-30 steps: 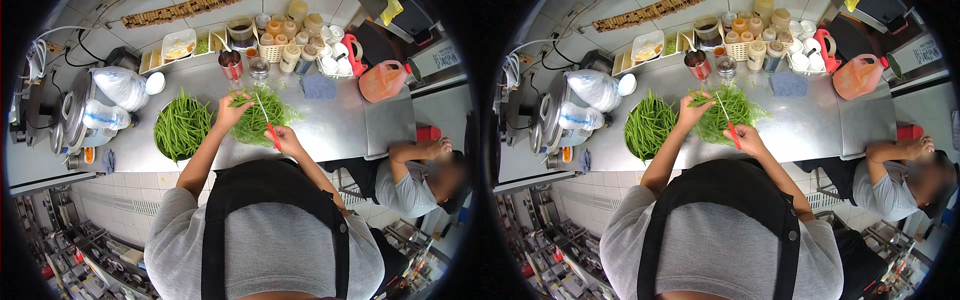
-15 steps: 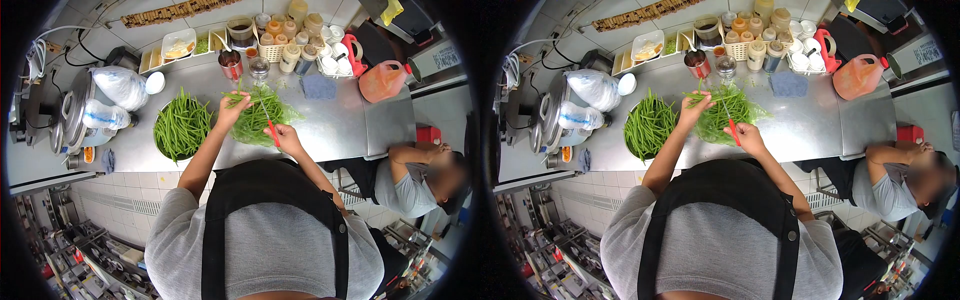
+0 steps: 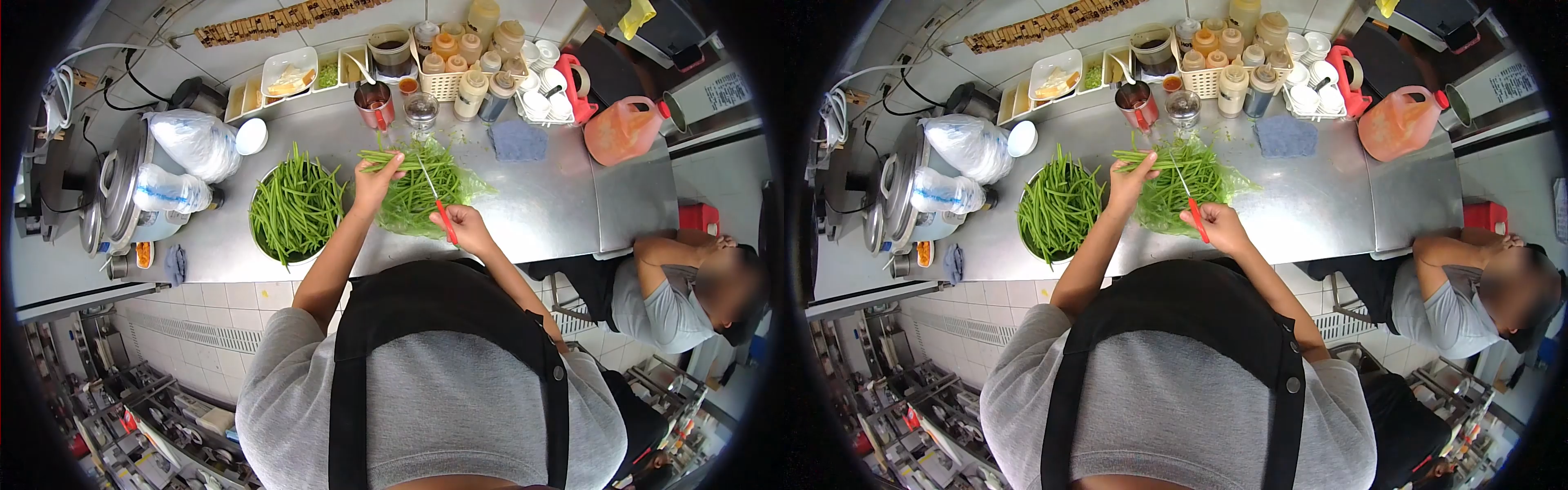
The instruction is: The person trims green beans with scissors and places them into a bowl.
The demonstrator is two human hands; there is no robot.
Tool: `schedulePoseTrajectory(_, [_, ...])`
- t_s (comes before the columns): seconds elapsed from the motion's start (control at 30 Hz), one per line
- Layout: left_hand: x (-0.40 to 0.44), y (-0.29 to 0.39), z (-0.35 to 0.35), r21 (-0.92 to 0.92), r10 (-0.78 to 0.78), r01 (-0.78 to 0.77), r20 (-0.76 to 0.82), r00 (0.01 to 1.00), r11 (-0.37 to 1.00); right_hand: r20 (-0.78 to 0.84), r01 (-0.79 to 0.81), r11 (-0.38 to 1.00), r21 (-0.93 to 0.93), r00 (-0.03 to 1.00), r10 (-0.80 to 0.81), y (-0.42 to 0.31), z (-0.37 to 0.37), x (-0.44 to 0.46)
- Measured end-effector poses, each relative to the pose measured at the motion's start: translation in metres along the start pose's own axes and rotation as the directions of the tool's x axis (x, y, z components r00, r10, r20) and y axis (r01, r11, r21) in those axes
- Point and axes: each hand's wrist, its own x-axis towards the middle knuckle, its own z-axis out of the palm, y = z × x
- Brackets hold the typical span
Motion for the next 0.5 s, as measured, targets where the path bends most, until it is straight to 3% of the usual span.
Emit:
schedulePoseTrajectory(0.03, [0.0006,-0.0012,-0.0009,-0.038,-0.027,0.026,-0.029,0.999,0.999,-0.009,0.030,0.998,-0.061,0.999,-0.031,-0.0009,0.0006,-0.0005])
schedulePoseTrajectory(0.27, [-0.0011,0.0012,0.0023,-0.128,-0.047,0.031,-0.125,0.991,0.991,0.018,0.063,0.997,-0.037,0.998,-0.062,-0.0017,0.0013,-0.0017])
schedulePoseTrajectory(0.5, [0.0002,-0.0035,-0.0014,-0.068,-0.007,-0.001,-0.116,0.993,0.998,0.031,0.054,0.997,-0.061,0.998,-0.052,-0.0051,0.0025,-0.0040])
